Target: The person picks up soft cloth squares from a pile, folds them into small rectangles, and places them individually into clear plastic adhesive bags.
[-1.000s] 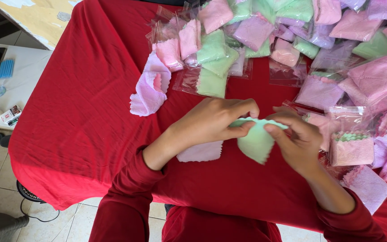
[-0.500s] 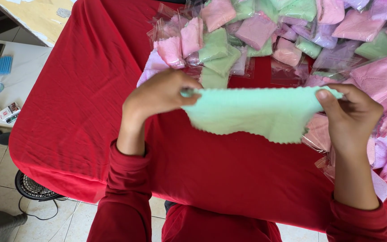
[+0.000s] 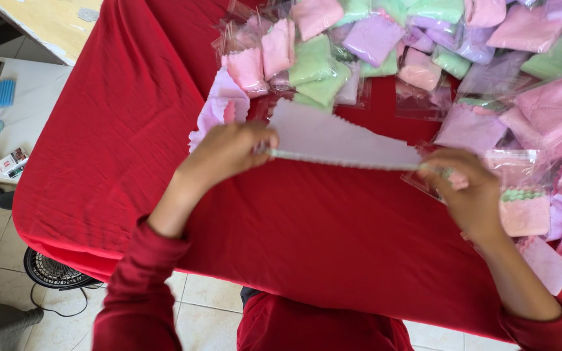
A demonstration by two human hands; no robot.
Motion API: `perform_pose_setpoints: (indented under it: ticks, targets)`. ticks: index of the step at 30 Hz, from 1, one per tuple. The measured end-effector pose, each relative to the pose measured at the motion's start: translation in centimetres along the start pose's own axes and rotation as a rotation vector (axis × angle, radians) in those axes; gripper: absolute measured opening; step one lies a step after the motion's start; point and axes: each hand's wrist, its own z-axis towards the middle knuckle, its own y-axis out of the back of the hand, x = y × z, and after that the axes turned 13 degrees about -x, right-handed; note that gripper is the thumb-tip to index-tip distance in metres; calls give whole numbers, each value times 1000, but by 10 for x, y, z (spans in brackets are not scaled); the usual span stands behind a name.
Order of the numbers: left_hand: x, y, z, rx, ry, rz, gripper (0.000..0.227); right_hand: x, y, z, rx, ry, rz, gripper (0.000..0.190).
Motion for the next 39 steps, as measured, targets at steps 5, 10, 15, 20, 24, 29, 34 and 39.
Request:
perform_pose_setpoints:
  ticks: [5, 10, 15, 20, 24, 29, 34, 39]
  targets:
    - [-6, -30, -59, 97, 5, -133, 10, -8, -1, -54, 218, 254, -152, 8]
    - [-8, -50, -92, 58, -20, -128, 11, -2, 7, -82, 276, 694, -429, 11]
    - [-18, -62, -87, 225, 73, 88, 50, 5, 2, -73, 458, 388, -280, 21]
    - [-47, -102, -43, -104, -163, 24, 28, 7, -43, -59, 285, 294, -346, 25]
    - [-61, -142, -16, -73, -248, -12, 46, 21, -93, -55, 434, 183, -365, 58]
    - [-46, -161, -22, -95, -45, 25, 70, 13, -96, -52, 512, 116, -403, 65]
    - [-32, -140, -30, -75, 161, 107, 68, 3, -85, -49, 463, 14, -449, 66]
    - [-20, -127, -51, -261, 365, 308, 73, -3, -84, -52, 403, 23, -498, 65]
